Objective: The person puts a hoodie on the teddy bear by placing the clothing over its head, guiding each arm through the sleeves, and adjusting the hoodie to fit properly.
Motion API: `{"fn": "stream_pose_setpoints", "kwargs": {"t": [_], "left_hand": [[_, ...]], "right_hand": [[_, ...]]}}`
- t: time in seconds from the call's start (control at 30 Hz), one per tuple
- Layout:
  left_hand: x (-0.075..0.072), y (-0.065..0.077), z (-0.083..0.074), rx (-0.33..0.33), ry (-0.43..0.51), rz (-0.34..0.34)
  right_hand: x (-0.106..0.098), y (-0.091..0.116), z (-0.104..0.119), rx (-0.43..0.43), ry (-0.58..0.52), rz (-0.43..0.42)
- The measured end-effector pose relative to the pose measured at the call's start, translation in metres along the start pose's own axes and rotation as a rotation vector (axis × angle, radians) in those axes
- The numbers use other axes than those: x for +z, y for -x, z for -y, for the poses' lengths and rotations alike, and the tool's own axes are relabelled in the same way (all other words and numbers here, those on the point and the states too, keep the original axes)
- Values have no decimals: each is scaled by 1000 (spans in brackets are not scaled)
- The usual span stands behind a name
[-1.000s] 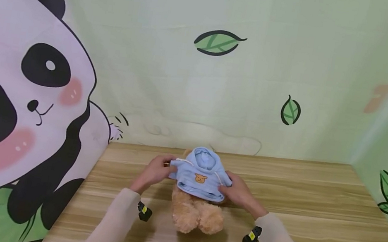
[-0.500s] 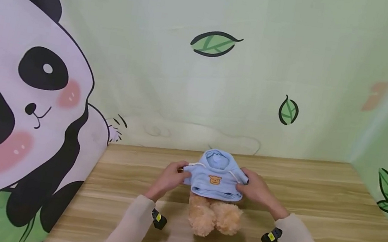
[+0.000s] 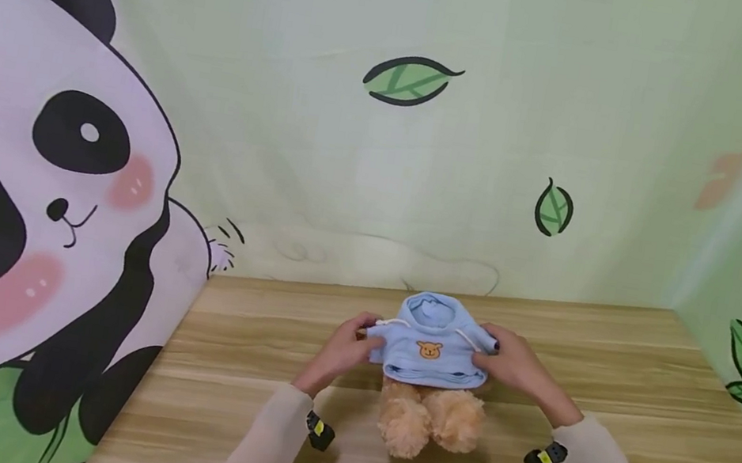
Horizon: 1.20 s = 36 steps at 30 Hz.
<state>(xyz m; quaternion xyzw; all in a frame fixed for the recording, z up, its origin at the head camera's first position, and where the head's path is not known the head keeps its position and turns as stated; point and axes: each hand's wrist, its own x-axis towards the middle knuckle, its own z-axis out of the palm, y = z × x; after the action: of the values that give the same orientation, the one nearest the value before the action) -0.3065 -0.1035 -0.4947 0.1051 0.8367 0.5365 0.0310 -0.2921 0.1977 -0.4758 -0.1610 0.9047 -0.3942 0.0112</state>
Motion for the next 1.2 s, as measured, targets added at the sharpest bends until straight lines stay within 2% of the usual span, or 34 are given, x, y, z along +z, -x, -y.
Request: {"fn": "stream_pose_setpoints", "kwargs": {"t": [0.1, 0.17, 0.23, 0.33, 0.43, 0.5, 0.6, 0.67, 0.7, 0.77, 0.8, 0.87, 0.93, 1.0, 1.07, 1.2], "left_hand": [[0, 5, -10, 136, -125, -96], [0, 11, -20, 260, -254, -122], [2, 17, -29, 379, -402, -94], [7, 24, -38, 542, -648, -3], [12, 25, -40, 639, -845, 54], [16, 26, -39, 655, -906, 83], [19, 25, -35, 651, -954, 100], [21, 25, -34, 649, -967, 99], [22, 25, -32, 651, -973, 92], [22, 25, -30, 660, -978, 79], [22, 25, -30, 670, -986, 70], [23, 24, -28, 696, -1006, 55], [24, 24, -26, 736, -1034, 43], [25, 23, -24, 768, -1065, 32], [26, 23, -24, 779, -1078, 29], [28, 23, -25, 753, -1073, 25]], "right_hand": [[1, 2, 0, -6, -13, -15], [2, 2, 0, -15, -12, -22], [2, 3, 1, -19, -9, -28], [1, 5, 2, -26, -11, -34], [1, 6, 2, -22, -12, -34], [3, 8, 4, -27, 22, -59], [7, 11, 8, -103, 161, -179], [10, 13, 13, -233, 293, -297], [11, 13, 14, -320, 362, -353], [14, 13, 19, -519, 452, -413], [15, 13, 21, -617, 490, -416], [17, 14, 24, -763, 541, -357], [20, 15, 24, -831, 580, -256], [24, 17, 22, -843, 645, -174], [27, 18, 18, -836, 717, -134], [31, 19, 12, -790, 839, -163]]}}
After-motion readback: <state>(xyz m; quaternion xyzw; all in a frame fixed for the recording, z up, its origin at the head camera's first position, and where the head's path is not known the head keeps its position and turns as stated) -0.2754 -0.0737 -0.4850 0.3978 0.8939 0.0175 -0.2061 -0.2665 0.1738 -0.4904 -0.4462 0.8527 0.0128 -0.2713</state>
